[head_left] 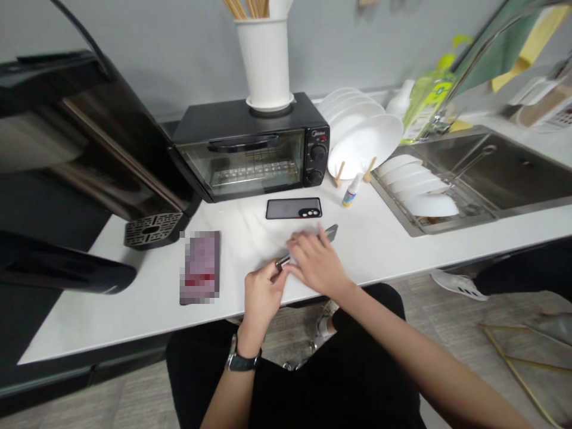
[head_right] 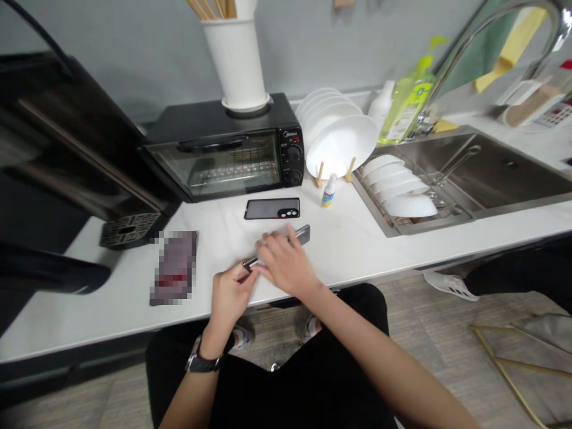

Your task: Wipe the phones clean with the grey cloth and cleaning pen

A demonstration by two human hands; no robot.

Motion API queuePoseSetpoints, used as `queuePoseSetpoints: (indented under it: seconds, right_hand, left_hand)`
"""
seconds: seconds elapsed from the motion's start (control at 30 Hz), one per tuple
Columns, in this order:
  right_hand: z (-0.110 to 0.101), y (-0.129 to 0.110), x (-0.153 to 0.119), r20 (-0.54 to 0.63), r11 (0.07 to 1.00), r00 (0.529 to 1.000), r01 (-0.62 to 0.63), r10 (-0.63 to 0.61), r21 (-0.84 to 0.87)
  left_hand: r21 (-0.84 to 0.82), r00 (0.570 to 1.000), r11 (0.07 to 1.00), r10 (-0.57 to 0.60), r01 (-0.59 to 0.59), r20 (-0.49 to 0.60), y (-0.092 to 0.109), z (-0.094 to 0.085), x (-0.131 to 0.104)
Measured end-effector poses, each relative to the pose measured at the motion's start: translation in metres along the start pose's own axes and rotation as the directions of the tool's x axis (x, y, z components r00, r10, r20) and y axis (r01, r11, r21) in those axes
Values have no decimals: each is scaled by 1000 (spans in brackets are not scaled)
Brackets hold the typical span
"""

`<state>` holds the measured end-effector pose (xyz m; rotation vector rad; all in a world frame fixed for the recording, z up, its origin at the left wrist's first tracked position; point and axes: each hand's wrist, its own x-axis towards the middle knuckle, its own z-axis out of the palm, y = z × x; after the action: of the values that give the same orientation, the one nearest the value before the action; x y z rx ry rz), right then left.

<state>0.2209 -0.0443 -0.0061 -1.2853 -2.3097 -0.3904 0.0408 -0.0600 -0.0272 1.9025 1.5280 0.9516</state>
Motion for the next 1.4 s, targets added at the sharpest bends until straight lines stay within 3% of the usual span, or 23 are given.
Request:
queuePoseSetpoints:
  seconds: [0.1,0.17,0.27,0.33,0.4,0.43,0.5,0.57,0.63,0.7,0.8,0.87,0.9,0.97,1.03,1.1,1.17,1.23,1.3,1.33,1.4]
  right_hand:
    - [-9,31,-1,36,935,939,-335,342,-117]
    - [-14,32,4,82,906,907,-400,413,-136]
    - [-13,6,11,133,952,943,-303,306,-46]
    - [-8,-10,10,128,993,987,-101,92,68]
    - [-3,-11,5,83,989,993,72,-83,128]
    - [-3,-5,3,66,989,994,83,-91,121]
    - [-6,14,1,72,997,995,-71,68,44]
    - [-12,30,5,102,958,952,-283,287,-56]
    - [-17,31,11,125,923,916,-370,382,-110]
    - [-18,17,15,150,951,939,-305,310,-61]
    - [-14,-9,14,122,991,992,29,-45,130]
    - [-11,-12,11,78,954,966,229,-248,195]
    - [-11,-7,10,79,944,955,265,-284,198]
    - [-14,9,11,131,970,969,189,-209,155]
    - [-18,22,15,189,999,982,-29,21,42]
    - [-20,21,20,194,968,948,-240,251,-75]
    - [-18,8,22,174,950,934,-301,311,-83]
    - [-12,-6,21,158,995,983,-96,90,35]
    - [-8,-6,19,116,972,972,189,-205,137]
    - [-7,2,19,112,954,954,263,-280,143]
    - [-10,25,20,167,972,959,220,-230,80]
  left_hand:
    - [-57,1000,998,-18,19,15,3,1,0]
    - [-34,1000,999,-17,18,18,5,1,0]
    - [17,1000,1000,-5,5,15,4,-1,0]
    - [64,1000,998,16,-16,0,3,-3,1]
    - [78,1000,997,24,-23,-10,2,-3,1]
    - [64,1000,998,19,-18,-8,2,-3,0]
    - [21,1000,1000,1,-1,6,2,-1,0]
    - [5,1000,1000,-15,15,14,3,0,0]
    - [12,1000,1000,-19,19,7,3,0,0]
    - [29,1000,999,-13,13,-4,2,0,0]
    - [107,999,993,48,-45,-25,-3,-2,0]
    - [155,995,984,93,-87,-32,-6,-3,0]
    - [158,995,983,100,-93,-31,-6,-3,0]
    - [122,997,990,74,-70,-24,-4,-2,-1]
    - [66,999,997,37,-36,-15,-1,-1,-1]
    - [31,1000,999,16,-16,-11,2,0,-1]
    - [48,1000,999,11,-11,-6,2,0,0]
    - [108,1000,994,18,-18,2,-1,-1,1]
    - [159,1000,987,19,-17,-12,-4,-1,1]
    - [153,1000,988,15,-12,-19,-4,-1,1]
    - [90,1000,996,-2,5,-25,-4,0,1]
